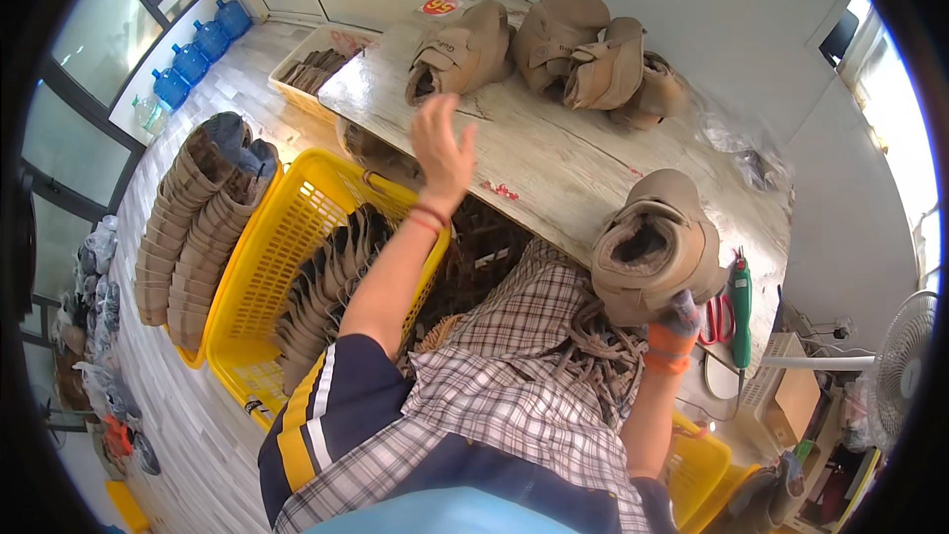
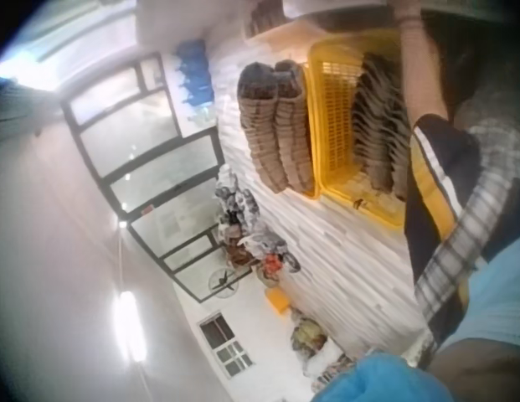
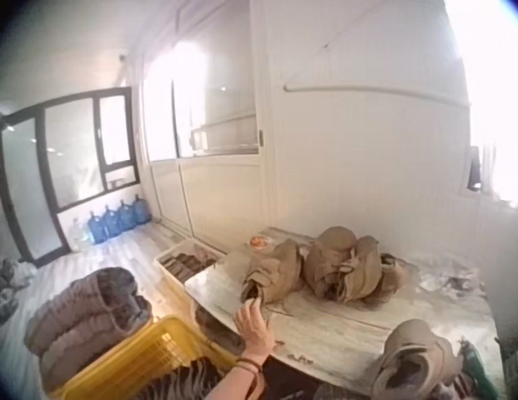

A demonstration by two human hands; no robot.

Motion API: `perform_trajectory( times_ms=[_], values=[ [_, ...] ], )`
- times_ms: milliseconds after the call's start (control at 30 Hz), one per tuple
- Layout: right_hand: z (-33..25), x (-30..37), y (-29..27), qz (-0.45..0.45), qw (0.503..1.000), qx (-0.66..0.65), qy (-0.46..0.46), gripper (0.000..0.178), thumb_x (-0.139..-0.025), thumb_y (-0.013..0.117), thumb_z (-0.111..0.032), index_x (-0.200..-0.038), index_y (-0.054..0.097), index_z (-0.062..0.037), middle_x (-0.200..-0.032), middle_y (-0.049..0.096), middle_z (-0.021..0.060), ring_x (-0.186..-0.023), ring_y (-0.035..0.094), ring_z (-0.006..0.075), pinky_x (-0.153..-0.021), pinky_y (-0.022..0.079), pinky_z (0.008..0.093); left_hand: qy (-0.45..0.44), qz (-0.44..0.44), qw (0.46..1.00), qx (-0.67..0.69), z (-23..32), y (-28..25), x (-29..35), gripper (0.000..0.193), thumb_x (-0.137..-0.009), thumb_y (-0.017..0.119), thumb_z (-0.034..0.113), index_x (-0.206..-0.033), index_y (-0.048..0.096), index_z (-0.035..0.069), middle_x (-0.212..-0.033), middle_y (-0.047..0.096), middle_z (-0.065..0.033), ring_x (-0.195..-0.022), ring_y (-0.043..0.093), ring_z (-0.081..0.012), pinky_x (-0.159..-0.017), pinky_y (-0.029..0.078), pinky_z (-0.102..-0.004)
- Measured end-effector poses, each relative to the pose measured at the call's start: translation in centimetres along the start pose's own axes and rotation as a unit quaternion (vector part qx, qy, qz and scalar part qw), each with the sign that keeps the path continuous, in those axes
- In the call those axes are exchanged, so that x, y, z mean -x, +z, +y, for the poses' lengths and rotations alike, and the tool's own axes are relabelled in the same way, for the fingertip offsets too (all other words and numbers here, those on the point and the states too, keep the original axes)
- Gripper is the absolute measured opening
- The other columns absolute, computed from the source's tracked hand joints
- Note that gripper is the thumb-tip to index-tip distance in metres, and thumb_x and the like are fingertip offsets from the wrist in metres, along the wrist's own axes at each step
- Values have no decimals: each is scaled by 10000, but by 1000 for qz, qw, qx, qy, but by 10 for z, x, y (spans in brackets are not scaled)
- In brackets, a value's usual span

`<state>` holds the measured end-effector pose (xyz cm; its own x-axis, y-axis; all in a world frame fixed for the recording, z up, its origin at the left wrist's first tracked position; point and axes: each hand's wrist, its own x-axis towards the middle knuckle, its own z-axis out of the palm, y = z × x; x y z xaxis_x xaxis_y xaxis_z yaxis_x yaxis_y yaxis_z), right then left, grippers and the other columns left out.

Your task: The person uses a green electric rotary cutter to trim the edges of beige fabric boot covers on a metal workbench. They repeatedly pick up a cover, cut along the rim, and place it aside. Scissors are also used briefly to snip threads. Finished items are stacked on the bench.

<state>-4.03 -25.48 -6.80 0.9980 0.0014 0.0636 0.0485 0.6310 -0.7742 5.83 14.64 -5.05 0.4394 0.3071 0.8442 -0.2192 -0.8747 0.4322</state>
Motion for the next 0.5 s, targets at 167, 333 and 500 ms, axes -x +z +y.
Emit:
perform_trajectory(
  times_ms=[167,333,500],
  values=[
    [6,-3,4,1,998,63,-7,600,-851,666,-233,-1371,423,-60,-1307,531,92,-1203,504,255,-1032,392,440,-8,-81,985,-151,-88,24,-29,266,-754,735,202,-945,614,61,-962,581,-113,-1033,484,-294,-929,311,-474],
    [3,0,8,12,993,120,-5,603,-834,690,-224,-1355,436,-57,-1274,550,82,-1158,530,243,-1008,413,413,-84,-26,996,-18,-124,15,-52,183,-797,704,209,-841,605,62,-831,600,-89,-882,534,-284,-857,371,-442],
    [-12,2,59,49,993,110,-18,545,-815,707,-202,-1285,495,-23,-1198,597,84,-1076,580,223,-952,462,382,-290,171,832,440,-105,-86,-75,198,-945,570,222,-979,593,28,-934,620,-56,-854,584,-179,-761,457,-338]
  ],
)
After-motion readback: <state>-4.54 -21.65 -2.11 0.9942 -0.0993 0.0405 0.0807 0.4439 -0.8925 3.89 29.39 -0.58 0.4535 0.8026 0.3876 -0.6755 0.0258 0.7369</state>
